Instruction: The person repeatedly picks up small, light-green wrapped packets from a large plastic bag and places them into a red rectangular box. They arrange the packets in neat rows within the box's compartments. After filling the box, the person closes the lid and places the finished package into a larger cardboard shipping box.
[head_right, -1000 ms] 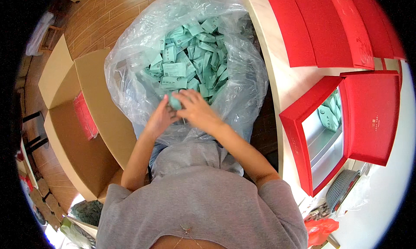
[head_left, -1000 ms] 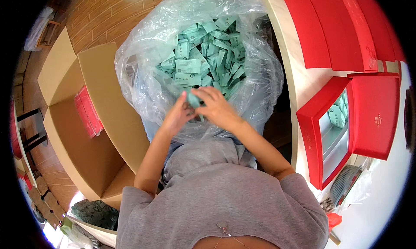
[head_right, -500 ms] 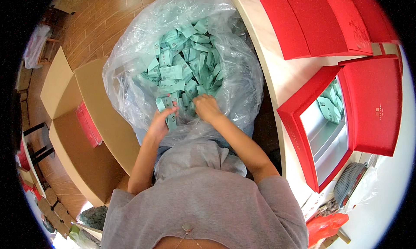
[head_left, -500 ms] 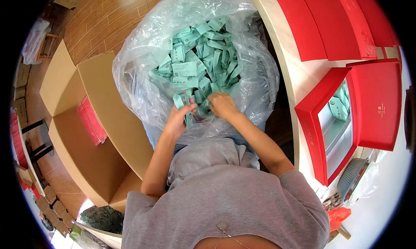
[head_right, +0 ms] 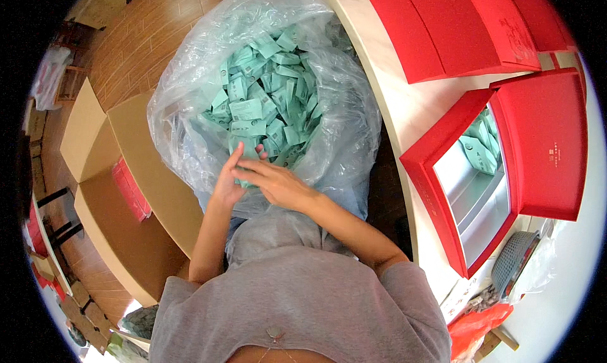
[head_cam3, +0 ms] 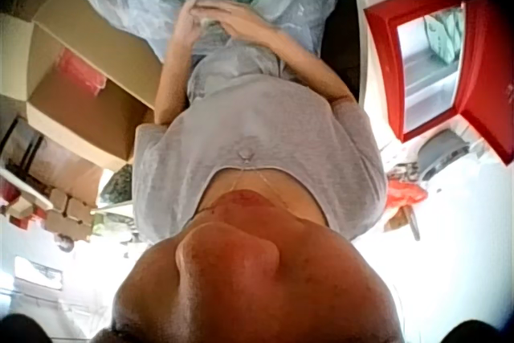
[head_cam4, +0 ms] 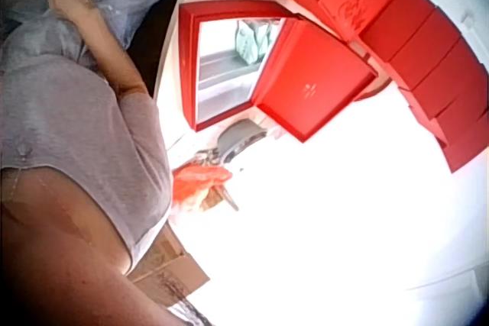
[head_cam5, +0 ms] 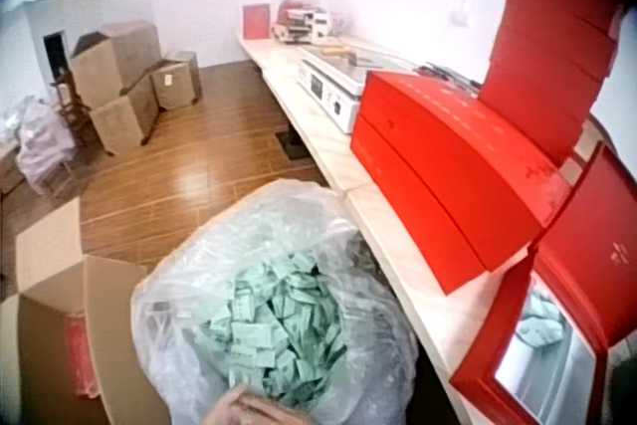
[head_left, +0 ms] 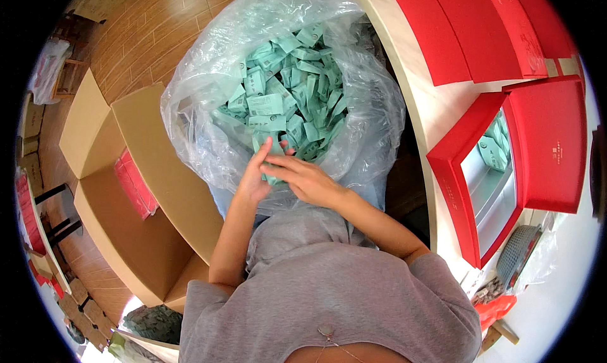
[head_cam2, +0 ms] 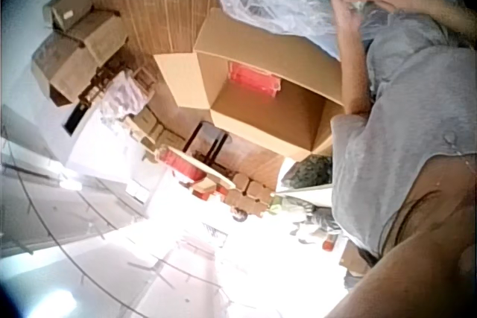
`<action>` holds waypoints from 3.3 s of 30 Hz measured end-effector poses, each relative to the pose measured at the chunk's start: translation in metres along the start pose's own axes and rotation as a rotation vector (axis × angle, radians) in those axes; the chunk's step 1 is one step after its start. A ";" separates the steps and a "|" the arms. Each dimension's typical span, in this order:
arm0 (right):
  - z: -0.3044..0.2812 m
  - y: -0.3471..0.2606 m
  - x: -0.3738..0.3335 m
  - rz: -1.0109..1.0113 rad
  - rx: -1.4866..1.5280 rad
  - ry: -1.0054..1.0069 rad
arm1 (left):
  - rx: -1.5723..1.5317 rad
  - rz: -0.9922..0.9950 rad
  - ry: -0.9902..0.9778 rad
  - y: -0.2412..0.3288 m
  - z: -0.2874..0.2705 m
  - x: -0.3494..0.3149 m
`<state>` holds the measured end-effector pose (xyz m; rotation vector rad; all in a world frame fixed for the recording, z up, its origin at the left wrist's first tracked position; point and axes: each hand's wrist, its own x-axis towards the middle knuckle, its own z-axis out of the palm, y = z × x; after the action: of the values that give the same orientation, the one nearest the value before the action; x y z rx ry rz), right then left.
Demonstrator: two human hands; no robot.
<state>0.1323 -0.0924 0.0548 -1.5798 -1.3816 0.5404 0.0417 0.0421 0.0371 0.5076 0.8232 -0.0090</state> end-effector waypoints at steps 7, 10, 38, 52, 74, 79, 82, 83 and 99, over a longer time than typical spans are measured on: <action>0.021 0.106 0.072 0.449 -0.314 0.350 | -0.037 -0.014 0.169 -0.004 -0.027 0.005; 0.038 0.144 0.093 0.674 -0.328 0.244 | -0.085 -0.018 0.144 -0.005 -0.023 0.001; -0.019 -0.029 0.042 0.251 -0.124 0.227 | 0.498 0.659 0.054 0.003 0.023 -0.021; -0.029 -0.036 0.044 0.121 -0.012 0.381 | 0.301 0.599 0.018 0.008 0.036 -0.035; -0.062 -0.033 0.047 -0.050 -0.232 0.171 | 0.778 0.431 -0.198 0.036 0.036 -0.063; -0.060 -0.043 0.051 0.173 -0.325 0.088 | 0.970 0.581 -0.125 0.028 0.034 -0.068; -0.057 -0.041 0.050 0.202 -0.228 0.140 | 0.998 0.608 -0.138 0.026 0.028 -0.065; -0.058 -0.042 0.051 0.150 -0.207 0.170 | 1.010 0.617 -0.145 0.025 0.026 -0.063; -0.038 -0.053 0.062 0.026 -0.254 0.397 | 1.039 0.568 -0.098 0.033 0.034 -0.059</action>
<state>0.1521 -0.0523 0.1324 -1.7939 -1.1581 0.0551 0.0314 0.0456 0.1118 1.6953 0.5018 0.0649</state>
